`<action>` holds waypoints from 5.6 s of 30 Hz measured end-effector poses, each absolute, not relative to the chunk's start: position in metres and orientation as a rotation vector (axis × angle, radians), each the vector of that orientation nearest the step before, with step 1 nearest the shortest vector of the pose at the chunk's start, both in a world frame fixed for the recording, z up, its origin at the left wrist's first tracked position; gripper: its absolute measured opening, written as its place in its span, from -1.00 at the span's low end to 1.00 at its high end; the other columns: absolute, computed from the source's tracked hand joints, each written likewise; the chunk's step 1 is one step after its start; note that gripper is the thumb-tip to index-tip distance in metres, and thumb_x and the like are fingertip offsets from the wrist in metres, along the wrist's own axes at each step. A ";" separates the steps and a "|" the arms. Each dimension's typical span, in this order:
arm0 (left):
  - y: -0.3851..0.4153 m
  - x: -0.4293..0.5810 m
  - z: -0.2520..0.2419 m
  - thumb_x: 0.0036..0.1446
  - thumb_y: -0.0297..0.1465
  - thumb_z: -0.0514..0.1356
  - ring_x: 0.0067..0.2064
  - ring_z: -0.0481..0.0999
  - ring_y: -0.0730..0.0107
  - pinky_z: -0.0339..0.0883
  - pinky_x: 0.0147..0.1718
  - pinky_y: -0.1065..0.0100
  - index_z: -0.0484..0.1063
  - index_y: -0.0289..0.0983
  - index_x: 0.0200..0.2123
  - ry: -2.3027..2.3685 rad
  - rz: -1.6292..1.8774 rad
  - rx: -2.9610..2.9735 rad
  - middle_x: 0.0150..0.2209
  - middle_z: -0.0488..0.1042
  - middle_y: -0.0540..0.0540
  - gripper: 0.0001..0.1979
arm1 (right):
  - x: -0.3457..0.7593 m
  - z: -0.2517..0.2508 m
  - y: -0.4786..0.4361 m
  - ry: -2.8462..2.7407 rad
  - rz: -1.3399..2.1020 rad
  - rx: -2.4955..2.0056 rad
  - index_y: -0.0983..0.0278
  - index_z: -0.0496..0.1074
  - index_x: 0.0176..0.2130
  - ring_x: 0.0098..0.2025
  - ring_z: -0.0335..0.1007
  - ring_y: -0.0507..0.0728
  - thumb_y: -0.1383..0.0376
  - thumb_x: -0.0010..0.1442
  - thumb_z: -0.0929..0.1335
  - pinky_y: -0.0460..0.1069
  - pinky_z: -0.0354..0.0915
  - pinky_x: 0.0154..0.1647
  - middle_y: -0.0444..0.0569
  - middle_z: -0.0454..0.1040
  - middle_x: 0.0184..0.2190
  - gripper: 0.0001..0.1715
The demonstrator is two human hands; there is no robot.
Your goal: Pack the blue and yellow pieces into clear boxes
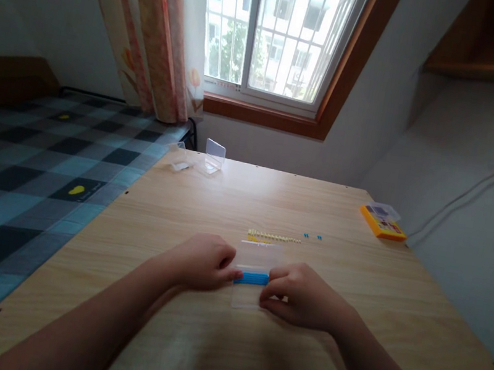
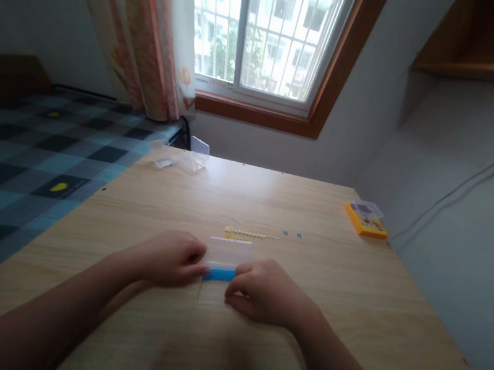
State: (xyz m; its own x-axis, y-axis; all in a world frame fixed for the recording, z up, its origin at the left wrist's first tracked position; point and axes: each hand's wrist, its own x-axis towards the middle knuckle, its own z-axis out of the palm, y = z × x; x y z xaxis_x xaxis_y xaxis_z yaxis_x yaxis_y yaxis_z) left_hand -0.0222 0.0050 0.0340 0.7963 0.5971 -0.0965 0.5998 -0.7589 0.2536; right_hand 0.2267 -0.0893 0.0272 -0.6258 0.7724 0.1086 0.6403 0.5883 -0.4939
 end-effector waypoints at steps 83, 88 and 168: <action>-0.010 -0.016 0.039 0.24 -0.09 0.10 -0.32 0.58 0.09 0.26 -0.43 0.24 0.63 -0.28 -0.36 0.983 -0.209 2.725 -0.34 0.63 -0.25 -0.56 | 0.203 0.024 -0.100 -2.372 0.185 -1.993 0.19 0.59 -0.27 -0.35 0.50 0.11 0.24 0.43 0.22 0.00 0.07 -0.37 -0.05 0.60 -0.34 -0.61; -0.010 -0.016 0.041 0.25 -0.09 0.09 -0.32 0.58 0.09 0.30 -0.40 0.24 0.63 -0.28 -0.34 0.985 -0.234 2.702 -0.32 0.63 -0.26 -0.55 | 0.202 0.021 -0.100 -2.356 0.165 -2.002 0.17 0.60 -0.21 -0.35 0.50 0.12 0.24 0.44 0.21 0.00 0.07 -0.37 -0.06 0.59 -0.34 -0.61; -0.052 0.020 0.018 0.39 -0.13 0.10 -0.16 0.55 0.02 0.43 -0.25 0.11 0.48 -0.21 0.06 0.629 -0.028 3.013 -0.10 0.57 -0.22 -0.64 | 0.208 0.036 -0.099 -2.375 0.298 -2.020 0.25 0.61 -0.32 -0.27 0.50 0.13 0.38 0.26 0.28 -0.03 0.15 -0.35 0.01 0.60 -0.27 -0.70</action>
